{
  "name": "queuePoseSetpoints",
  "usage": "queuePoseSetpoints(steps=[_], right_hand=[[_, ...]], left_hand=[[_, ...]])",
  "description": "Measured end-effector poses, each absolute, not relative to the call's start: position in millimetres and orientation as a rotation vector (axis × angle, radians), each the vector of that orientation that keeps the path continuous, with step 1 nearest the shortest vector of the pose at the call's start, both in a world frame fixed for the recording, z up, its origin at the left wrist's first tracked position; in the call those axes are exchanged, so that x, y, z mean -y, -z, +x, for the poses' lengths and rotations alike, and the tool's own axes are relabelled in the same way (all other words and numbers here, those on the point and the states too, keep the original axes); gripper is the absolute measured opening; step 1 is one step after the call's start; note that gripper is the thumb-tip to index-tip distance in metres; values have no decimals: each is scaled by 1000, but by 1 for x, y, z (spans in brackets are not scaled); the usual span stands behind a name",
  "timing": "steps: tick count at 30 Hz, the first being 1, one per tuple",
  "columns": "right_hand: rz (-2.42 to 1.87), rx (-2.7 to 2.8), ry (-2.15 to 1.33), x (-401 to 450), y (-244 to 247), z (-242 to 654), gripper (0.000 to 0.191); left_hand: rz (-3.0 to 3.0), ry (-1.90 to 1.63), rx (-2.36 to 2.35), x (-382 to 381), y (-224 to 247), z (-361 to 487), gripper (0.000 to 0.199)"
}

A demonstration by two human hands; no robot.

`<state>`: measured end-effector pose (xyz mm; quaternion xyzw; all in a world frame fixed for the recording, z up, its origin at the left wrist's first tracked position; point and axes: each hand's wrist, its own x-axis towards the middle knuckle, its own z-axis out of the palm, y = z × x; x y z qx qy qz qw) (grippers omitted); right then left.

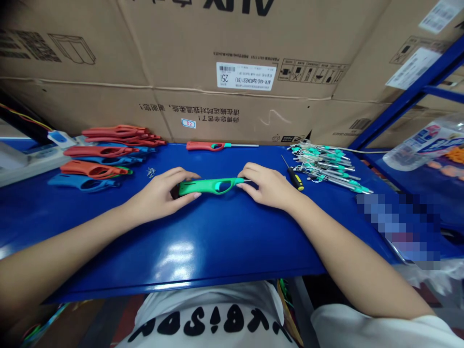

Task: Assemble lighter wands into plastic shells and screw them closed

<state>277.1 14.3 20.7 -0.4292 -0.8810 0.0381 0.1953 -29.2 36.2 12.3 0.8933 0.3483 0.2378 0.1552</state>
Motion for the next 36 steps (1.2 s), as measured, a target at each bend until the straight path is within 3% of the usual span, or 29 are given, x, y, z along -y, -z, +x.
queuePoseSetpoints(steps=[10, 15, 19, 25, 29, 36], right_hand=[[-1295, 2504, -278, -28, -21, 293, 16], [-1900, 2204, 12, -29, -33, 305, 11], [-2372, 1997, 46, -25, -47, 316, 29], [-2657, 1956, -20, -22, -54, 333, 29], [-2631, 1925, -53, -28, -53, 332, 18], [-1642, 1797, -473, -27, -32, 274, 31]], left_hand=[[2579, -604, -943, -39, -6, -32, 28], [2639, -584, -947, -37, -7, -31, 30], [2628, -583, -949, -36, -6, -32, 30], [2518, -617, -1034, -34, -6, -31, 28], [2475, -614, -1050, -31, -8, -29, 28], [2555, -555, -1003, -15, -10, -23, 30]])
